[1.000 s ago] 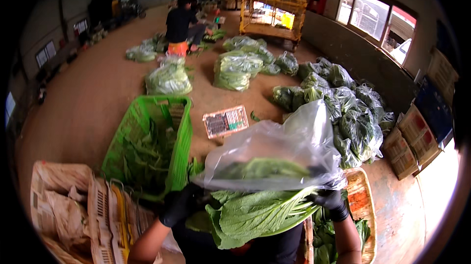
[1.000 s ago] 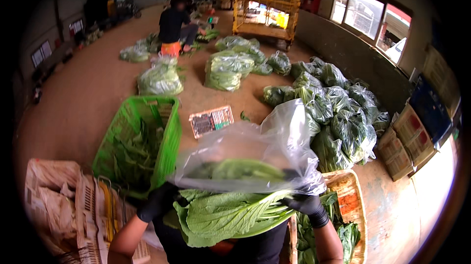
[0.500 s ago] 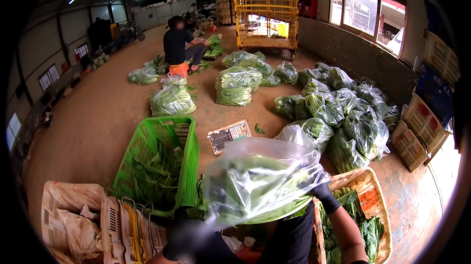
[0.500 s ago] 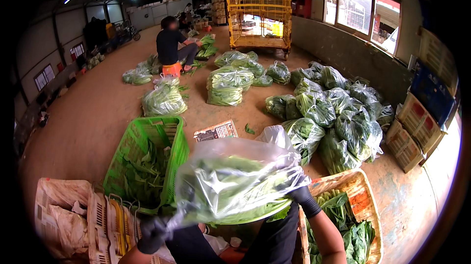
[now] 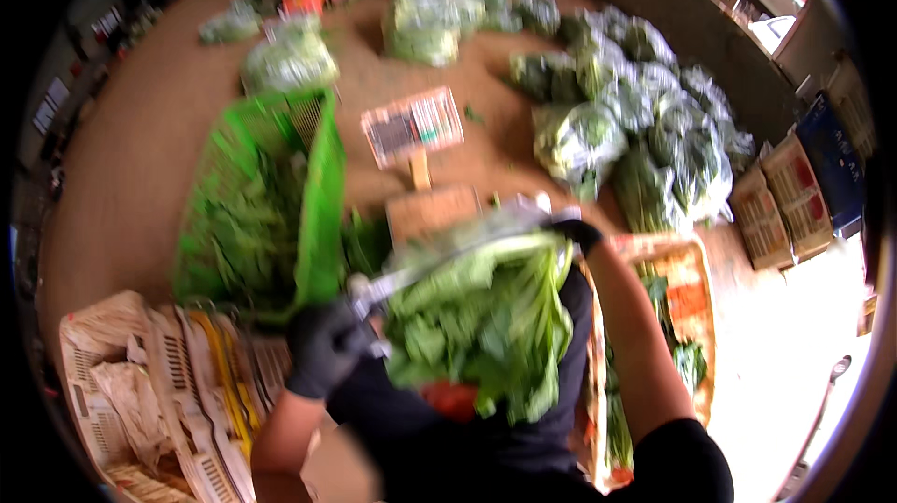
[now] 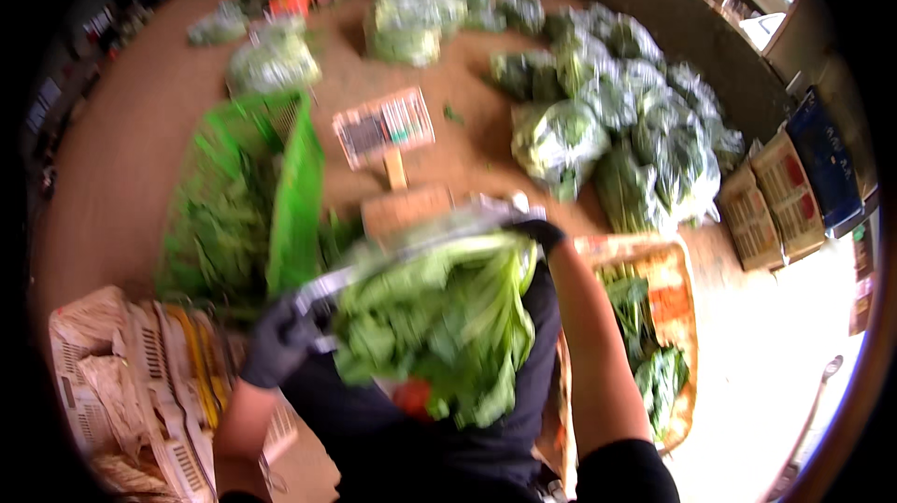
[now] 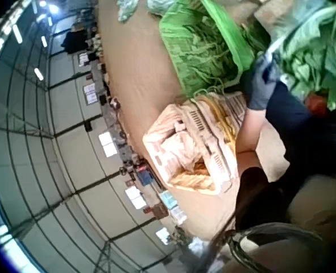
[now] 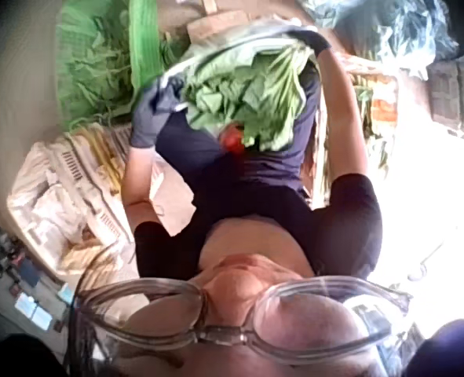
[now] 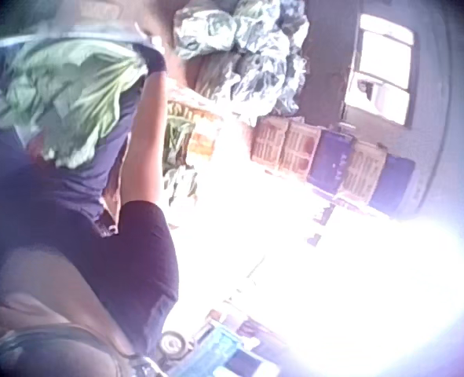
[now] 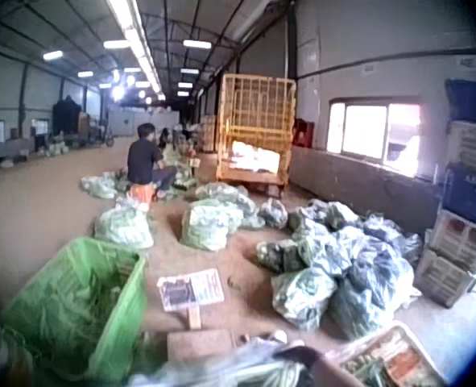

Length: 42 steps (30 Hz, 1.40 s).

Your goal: The person, wearing gloves, takes handfuls of leafy green vegetables from a large basket and places them into plastic bags, which are then placed on a digital scale before being set aside on the floor.

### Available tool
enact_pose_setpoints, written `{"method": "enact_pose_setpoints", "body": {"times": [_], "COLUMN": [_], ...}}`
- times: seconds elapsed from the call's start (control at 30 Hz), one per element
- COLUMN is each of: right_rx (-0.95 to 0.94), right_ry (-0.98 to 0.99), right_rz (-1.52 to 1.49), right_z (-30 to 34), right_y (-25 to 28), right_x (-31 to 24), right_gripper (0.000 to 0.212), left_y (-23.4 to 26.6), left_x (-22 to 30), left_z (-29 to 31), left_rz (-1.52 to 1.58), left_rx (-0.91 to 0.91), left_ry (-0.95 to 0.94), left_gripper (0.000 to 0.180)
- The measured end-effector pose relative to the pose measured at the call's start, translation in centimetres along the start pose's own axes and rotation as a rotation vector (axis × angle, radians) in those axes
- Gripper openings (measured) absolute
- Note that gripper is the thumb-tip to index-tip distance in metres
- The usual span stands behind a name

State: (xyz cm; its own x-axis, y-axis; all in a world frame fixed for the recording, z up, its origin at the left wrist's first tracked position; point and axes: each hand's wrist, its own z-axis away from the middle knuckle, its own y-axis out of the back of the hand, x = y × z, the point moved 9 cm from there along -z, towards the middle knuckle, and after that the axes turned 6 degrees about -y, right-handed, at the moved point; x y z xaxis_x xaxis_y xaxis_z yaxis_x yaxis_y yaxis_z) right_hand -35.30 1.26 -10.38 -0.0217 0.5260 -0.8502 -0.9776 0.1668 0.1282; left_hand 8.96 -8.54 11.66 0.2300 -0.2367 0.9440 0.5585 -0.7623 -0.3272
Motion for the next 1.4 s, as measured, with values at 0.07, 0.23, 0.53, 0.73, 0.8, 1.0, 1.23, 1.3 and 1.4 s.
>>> {"method": "enact_pose_setpoints", "body": {"times": [0.07, 0.23, 0.53, 0.73, 0.8, 1.0, 1.23, 1.3, 1.4], "right_rx": [0.071, 0.314, -0.194, 0.237, 0.046, -0.350, -0.142, 0.015, -0.069], "right_ry": [-0.169, -0.314, 0.067, -0.345, -0.366, -0.368, -0.264, -0.462, -0.187], "right_rz": [-0.232, -0.157, -1.020, -0.672, -0.821, -0.934, -1.001, -1.361, -1.087], "right_z": [-1.9, -6.5, -4.8, -9.3, -10.3, -15.2, -23.0, -23.3, -26.2], "right_y": [1.2, 1.8, -7.2, -14.3, -15.6, -22.2, -27.8, -31.6, -29.7], "right_x": [1.4, 3.9, 15.7, 18.6, 18.4, 6.2, 11.5, 11.9, 12.0], "right_gripper": [0.038, 0.045, 0.044, 0.043, 0.041, 0.033, 0.025, 0.028, 0.030], "left_y": [2.2, 10.0, 12.6, 14.3, 13.4, 9.4, 3.1, 5.4, 8.3], "left_x": [-3.3, -15.4, -20.5, -20.0, -20.0, -18.0, -15.1, -12.6, -11.8], "left_z": [-4.0, -13.8, -16.4, -15.0, -14.7, -14.0, -14.3, -13.0, -13.9], "left_rz": [0.646, 0.379, 0.420, 0.352, 0.356, 0.013, 0.146, -0.059, -0.278], "left_rx": [0.148, 0.193, 0.220, 0.283, 0.294, 0.076, -0.072, 0.123, 0.251], "left_ry": [0.125, 0.331, 0.442, 0.461, 0.469, 0.380, 0.398, 0.439, 0.427], "left_gripper": [0.028, 0.034, 0.034, 0.036, 0.041, 0.064, 0.100, 0.065, 0.059]}}
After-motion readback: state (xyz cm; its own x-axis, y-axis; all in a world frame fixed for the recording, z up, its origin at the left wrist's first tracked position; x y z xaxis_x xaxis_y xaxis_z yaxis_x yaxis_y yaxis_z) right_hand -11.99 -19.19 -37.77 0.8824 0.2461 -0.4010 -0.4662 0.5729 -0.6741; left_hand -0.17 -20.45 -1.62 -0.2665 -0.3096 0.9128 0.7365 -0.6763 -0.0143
